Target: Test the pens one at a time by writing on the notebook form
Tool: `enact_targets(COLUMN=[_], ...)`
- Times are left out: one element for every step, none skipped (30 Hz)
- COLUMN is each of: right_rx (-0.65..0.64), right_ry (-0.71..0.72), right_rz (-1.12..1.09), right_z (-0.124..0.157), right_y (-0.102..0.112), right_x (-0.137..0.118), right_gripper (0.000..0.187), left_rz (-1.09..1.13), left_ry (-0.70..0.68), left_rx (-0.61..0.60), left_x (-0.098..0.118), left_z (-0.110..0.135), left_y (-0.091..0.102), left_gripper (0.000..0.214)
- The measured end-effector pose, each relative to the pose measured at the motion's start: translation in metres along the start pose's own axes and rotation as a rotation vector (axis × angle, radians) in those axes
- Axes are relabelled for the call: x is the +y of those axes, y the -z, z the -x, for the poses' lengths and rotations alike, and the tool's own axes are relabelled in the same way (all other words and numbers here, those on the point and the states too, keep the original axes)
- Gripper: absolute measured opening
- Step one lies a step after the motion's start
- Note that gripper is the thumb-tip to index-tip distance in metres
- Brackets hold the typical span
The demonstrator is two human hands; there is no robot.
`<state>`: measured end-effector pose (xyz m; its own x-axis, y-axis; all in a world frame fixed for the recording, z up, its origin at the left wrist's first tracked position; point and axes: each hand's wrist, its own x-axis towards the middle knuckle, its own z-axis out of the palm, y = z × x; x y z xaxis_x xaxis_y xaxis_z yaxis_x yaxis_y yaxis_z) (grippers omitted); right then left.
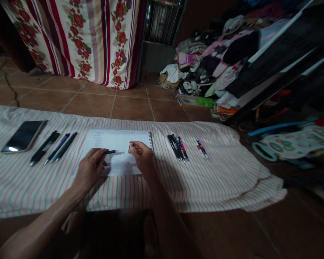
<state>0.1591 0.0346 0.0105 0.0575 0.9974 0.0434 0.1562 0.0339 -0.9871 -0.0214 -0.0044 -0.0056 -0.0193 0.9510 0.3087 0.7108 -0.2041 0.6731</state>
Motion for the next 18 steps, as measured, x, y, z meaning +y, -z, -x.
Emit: enact_targets(right_rx=[0.027, 0.052, 0.074, 0.087, 0.096, 0.100, 0.103, 0.107, 0.110, 0.110, 0.106, 0.100, 0.096, 0.094, 0.094, 0.095, 0.097, 0.100], right_ry=[-0.068, -0.134, -0.192, -0.240, -0.279, -0.309, -0.331, -0.350, -0.366, -0.380, -0.391, -0.403, -0.413, -0.420, -0.423, -0.422, -0.418, -0.413], right_rz=[-0.058, -0.114, -0.170, -0.225, -0.280, -0.330, -0.371, -0.403, -0.429, -0.452, -0.476, -0.498, -0.517, -0.531, -0.539, -0.539, -0.536, -0.535], right_z=[0.0000, 0.0002, 0.0004, 0.0008, 0.0012, 0.0015, 0.0018, 0.0021, 0.0022, 0.0022, 0.0023, 0.0023, 0.0024, 0.0025, 0.0027, 0.0030, 0.0032, 0.0034], right_y=[-0.0006, -0.0010, -0.0012, -0.0012, -0.0011, -0.0010, -0.0010, -0.0012, -0.0014, -0.0019, -0.0024, -0.0031, -0.0038, -0.0045, -0.0051, -0.0058, -0.0064, -0.0070], right_x=[-0.0010, -0.0024, -0.0040, -0.0057, -0.0072, -0.0084, -0.0091, -0.0093, -0.0092, -0.0087, -0.0082, -0.0075, -0.0069, -0.0064, -0.0059, -0.0054, -0.0050, -0.0047], right_gripper=[0.027, 0.028, 0.028, 0.028, 0.027, 0.027, 0.027, 0.027, 0.028, 0.029, 0.029, 0.028, 0.027, 0.026, 0.025, 0.025, 0.024, 0.025], left_rz=[0.002, 0.005, 0.009, 0.011, 0.013, 0.014, 0.015, 0.017, 0.018, 0.019, 0.020, 0.020, 0.021, 0.023, 0.025, 0.027, 0.027, 0.024], left_ry=[-0.003, -0.007, -0.011, -0.014, -0.018, -0.023, -0.027, -0.031, -0.036, -0.039, -0.040, -0.040, -0.040, -0.040, -0.039, -0.039, -0.041, -0.044], left_rx=[0.007, 0.014, 0.020, 0.024, 0.025, 0.025, 0.025, 0.026, 0.026, 0.028, 0.029, 0.030, 0.029, 0.026, 0.024, 0.022, 0.020, 0.017], left_x=[0.0004, 0.0007, 0.0010, 0.0012, 0.0014, 0.0015, 0.0015, 0.0015, 0.0014, 0.0013, 0.0012, 0.0012, 0.0013, 0.0015, 0.0019, 0.0024, 0.0029, 0.0035], left_z=[0.0000, 0.0000, 0.0000, 0.0001, 0.0002, 0.0003, 0.0005, 0.0007, 0.0009, 0.0011, 0.0014, 0.0016, 0.0019, 0.0021, 0.0023, 0.0025, 0.0026, 0.0027], left_y=[-0.0002, -0.0004, -0.0008, -0.0011, -0.0014, -0.0018, -0.0023, -0.0028, -0.0034, -0.0040, -0.0046, -0.0053, -0.0059, -0.0064, -0.0067, -0.0070, -0.0071, -0.0071], left_gripper=[0.028, 0.028, 0.028, 0.028, 0.028, 0.028, 0.027, 0.027, 0.026, 0.026, 0.025, 0.025, 0.025, 0.025, 0.024, 0.024, 0.024, 0.024])
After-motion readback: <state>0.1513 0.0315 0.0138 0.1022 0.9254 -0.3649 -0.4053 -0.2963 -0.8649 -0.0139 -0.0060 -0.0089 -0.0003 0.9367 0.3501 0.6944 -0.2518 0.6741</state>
